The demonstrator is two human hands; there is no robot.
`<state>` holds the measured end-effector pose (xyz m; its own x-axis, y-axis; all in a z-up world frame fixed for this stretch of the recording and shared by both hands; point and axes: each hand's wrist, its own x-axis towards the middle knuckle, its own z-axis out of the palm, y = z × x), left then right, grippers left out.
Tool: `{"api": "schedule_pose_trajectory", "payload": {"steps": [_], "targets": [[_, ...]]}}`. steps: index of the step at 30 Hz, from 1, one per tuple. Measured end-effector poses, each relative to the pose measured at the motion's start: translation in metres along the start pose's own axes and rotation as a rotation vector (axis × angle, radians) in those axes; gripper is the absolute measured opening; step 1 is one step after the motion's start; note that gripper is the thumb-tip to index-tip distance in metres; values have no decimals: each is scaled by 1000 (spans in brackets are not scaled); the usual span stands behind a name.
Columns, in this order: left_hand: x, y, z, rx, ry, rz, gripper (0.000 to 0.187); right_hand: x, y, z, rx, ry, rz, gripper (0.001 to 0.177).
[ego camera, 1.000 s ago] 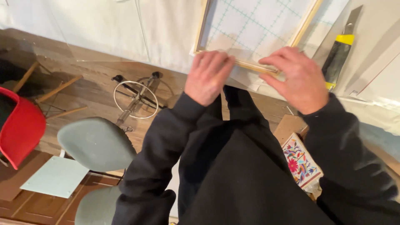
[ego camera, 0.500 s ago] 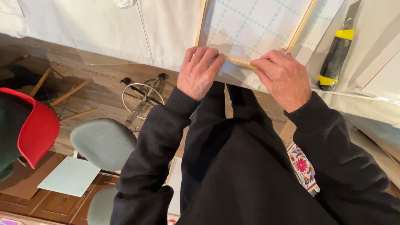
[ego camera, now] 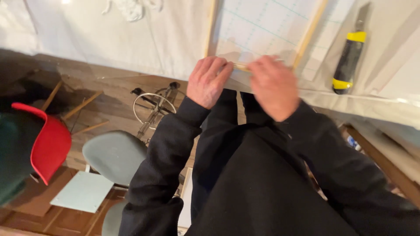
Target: Applying adhesive spacers or mounting strips to the inside edge of a wooden picture frame.
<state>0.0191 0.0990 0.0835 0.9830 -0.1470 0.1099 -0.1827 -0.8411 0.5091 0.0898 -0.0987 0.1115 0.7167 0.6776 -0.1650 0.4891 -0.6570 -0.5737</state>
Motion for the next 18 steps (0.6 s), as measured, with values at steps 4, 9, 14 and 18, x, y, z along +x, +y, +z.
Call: {"api": "schedule_pose_trajectory", "payload": {"steps": [4, 9, 14, 18], "targets": [[6, 1, 3, -32, 24, -2, 25, 7, -7, 21, -66, 139, 10, 20], [4, 1, 4, 0, 38, -19, 18, -28, 29, 12, -42, 131, -2, 17], [7, 10, 1, -12, 68, -75, 22, -23, 40, -38, -49, 9, 45, 17], [-11, 45, 12, -184, 149, -308, 24, 30, 71, -66, -40, 55, 23, 23]]}}
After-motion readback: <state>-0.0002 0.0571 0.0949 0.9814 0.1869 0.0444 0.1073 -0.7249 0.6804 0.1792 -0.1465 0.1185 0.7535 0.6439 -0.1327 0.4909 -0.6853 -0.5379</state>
